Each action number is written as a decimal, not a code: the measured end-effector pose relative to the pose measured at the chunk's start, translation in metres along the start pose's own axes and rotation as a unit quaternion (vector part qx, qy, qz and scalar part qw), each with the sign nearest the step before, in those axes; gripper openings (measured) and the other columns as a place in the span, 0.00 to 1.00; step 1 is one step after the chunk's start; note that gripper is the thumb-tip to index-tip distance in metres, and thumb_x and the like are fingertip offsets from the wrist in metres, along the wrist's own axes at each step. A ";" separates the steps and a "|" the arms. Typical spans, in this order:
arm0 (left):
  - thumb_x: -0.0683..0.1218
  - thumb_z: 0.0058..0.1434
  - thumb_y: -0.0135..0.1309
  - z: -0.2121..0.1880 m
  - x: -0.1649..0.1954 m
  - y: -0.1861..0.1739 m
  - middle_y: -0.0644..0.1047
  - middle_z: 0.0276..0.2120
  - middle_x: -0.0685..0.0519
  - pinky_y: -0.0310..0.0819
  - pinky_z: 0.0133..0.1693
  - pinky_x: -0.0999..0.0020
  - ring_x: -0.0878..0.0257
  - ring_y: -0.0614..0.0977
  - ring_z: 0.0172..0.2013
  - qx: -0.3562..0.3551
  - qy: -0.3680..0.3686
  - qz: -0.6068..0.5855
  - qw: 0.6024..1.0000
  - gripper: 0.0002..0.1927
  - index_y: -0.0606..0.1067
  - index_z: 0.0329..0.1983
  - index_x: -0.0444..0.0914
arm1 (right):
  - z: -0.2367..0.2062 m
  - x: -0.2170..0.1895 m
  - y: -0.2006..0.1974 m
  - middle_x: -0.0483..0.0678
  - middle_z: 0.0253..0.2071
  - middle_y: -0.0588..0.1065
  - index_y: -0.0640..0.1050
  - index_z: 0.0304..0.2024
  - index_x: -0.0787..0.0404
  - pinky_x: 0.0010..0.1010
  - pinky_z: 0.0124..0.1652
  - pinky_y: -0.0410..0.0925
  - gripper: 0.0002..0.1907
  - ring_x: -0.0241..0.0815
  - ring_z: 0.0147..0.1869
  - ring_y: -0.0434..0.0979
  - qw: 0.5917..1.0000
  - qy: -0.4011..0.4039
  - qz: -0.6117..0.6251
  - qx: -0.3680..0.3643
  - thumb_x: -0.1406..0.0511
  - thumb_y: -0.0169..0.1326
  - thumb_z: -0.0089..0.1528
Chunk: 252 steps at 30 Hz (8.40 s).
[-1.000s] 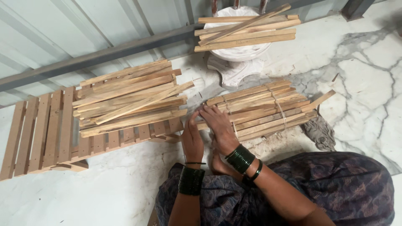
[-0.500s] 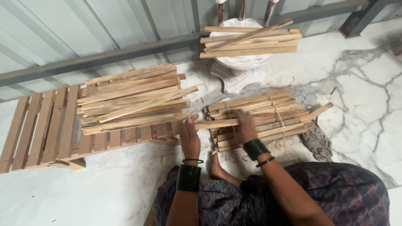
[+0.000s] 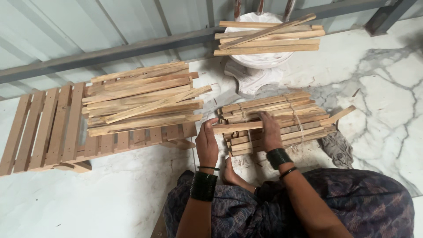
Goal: The person sits on the floor sorting wooden slats, picking them one at a time from a bundle and stacking them onto a pile on a slatted wooden frame. They occasionally rub a slat with a sanding block before adding it to the stack.
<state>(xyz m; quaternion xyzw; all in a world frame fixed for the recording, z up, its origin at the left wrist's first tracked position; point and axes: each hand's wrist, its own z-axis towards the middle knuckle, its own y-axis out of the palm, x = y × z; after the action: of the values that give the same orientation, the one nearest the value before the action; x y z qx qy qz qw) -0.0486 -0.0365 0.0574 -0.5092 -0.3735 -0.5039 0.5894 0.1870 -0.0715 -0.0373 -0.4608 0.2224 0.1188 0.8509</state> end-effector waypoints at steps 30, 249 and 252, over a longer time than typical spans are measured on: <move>0.44 0.71 0.42 0.014 -0.044 0.010 0.69 0.25 0.52 0.70 0.42 0.59 0.62 0.71 0.29 0.000 -0.047 -0.551 0.833 0.11 0.71 0.40 0.31 | -0.007 -0.014 0.001 0.53 0.63 0.73 0.72 0.61 0.54 0.46 0.68 0.58 0.35 0.56 0.70 0.66 0.992 0.008 0.092 -0.086 0.77 0.53 0.50; 0.42 0.71 0.40 -0.003 -0.018 0.019 0.59 0.12 0.58 0.54 0.24 0.70 0.68 0.57 0.15 -0.023 -0.001 -0.552 0.833 0.15 0.76 0.38 0.29 | -0.045 -0.074 -0.087 0.54 0.66 0.73 0.68 0.69 0.55 0.47 0.69 0.63 0.23 0.53 0.72 0.71 0.984 -0.046 0.170 -0.005 0.69 0.43 0.71; 0.42 0.70 0.41 -0.001 -0.020 0.017 0.59 0.12 0.59 0.53 0.23 0.71 0.68 0.57 0.15 -0.036 -0.007 -0.543 0.839 0.14 0.76 0.38 0.29 | -0.031 -0.100 -0.068 0.55 0.71 0.69 0.63 0.73 0.54 0.48 0.72 0.58 0.31 0.55 0.76 0.64 0.984 -0.104 0.137 -0.044 0.65 0.46 0.66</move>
<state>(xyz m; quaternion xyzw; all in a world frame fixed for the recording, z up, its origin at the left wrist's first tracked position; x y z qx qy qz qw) -0.0366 -0.0336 0.0345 -0.2488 -0.5762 -0.7525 0.1995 0.1189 -0.1340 0.0466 -0.4483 0.1878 0.2912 0.8240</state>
